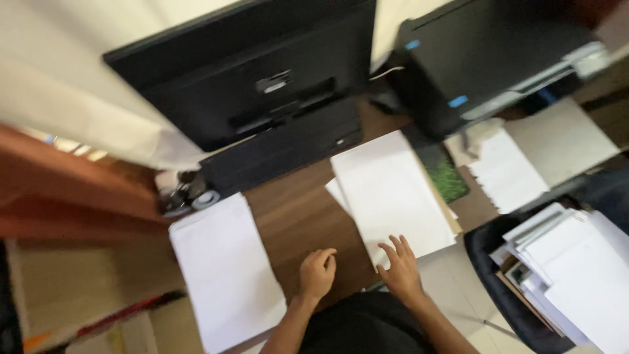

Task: The person sorts through a stack of white papers on a wooden desk, flipping through them and separating them into different piles. They also handle a brown folder, placing it on top of a stack of papers.

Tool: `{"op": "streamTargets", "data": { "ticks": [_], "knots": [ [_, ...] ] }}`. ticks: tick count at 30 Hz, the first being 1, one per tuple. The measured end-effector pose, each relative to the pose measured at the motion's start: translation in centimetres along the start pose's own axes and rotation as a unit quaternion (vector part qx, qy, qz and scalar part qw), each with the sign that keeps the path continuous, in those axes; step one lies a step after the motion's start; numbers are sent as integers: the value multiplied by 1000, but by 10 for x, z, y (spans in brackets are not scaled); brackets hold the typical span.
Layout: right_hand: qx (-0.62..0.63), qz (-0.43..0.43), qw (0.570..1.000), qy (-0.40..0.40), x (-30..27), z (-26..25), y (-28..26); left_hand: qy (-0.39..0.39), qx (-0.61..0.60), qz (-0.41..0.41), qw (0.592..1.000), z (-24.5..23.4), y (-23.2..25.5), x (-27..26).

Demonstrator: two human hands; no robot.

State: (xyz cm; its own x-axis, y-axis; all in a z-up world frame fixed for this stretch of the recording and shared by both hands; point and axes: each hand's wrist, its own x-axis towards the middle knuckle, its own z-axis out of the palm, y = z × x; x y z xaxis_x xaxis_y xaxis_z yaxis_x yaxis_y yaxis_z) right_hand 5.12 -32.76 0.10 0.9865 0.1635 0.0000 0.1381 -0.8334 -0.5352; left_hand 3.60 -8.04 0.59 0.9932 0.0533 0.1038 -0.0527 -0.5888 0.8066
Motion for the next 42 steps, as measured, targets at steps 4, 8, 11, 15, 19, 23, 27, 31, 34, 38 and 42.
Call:
{"op": "streamTargets", "data": {
  "ticks": [4,8,11,15,19,23,27,31,34,38,42],
  "knots": [
    [-7,70,998,-5,-13,-21,36,-105,23,-47,993,45,23,21],
    [12,85,996,-16,-23,-17,81,-183,154,-137,961,85,58,27],
    [15,36,998,-43,-26,-16,109,-157,154,-226,949,116,68,23],
    [9,0,992,-127,-12,-44,119,-59,28,-336,940,156,34,13],
    [13,-33,987,-158,5,-74,128,55,-166,-328,928,184,22,-2],
    [17,-198,977,-77,26,-93,127,60,-393,-333,855,203,54,3],
    [72,-251,965,-33,45,-58,190,60,-496,-314,807,234,62,5],
    [47,-53,993,-99,90,-67,252,208,-175,-267,925,215,107,19],
    [70,-30,997,-19,130,-103,265,234,188,-282,911,188,144,30],
    [131,100,986,-12,166,-185,202,208,199,-339,896,206,113,18],
    [223,123,966,37,187,-208,203,251,88,-350,898,234,56,-4]
  ]
}}
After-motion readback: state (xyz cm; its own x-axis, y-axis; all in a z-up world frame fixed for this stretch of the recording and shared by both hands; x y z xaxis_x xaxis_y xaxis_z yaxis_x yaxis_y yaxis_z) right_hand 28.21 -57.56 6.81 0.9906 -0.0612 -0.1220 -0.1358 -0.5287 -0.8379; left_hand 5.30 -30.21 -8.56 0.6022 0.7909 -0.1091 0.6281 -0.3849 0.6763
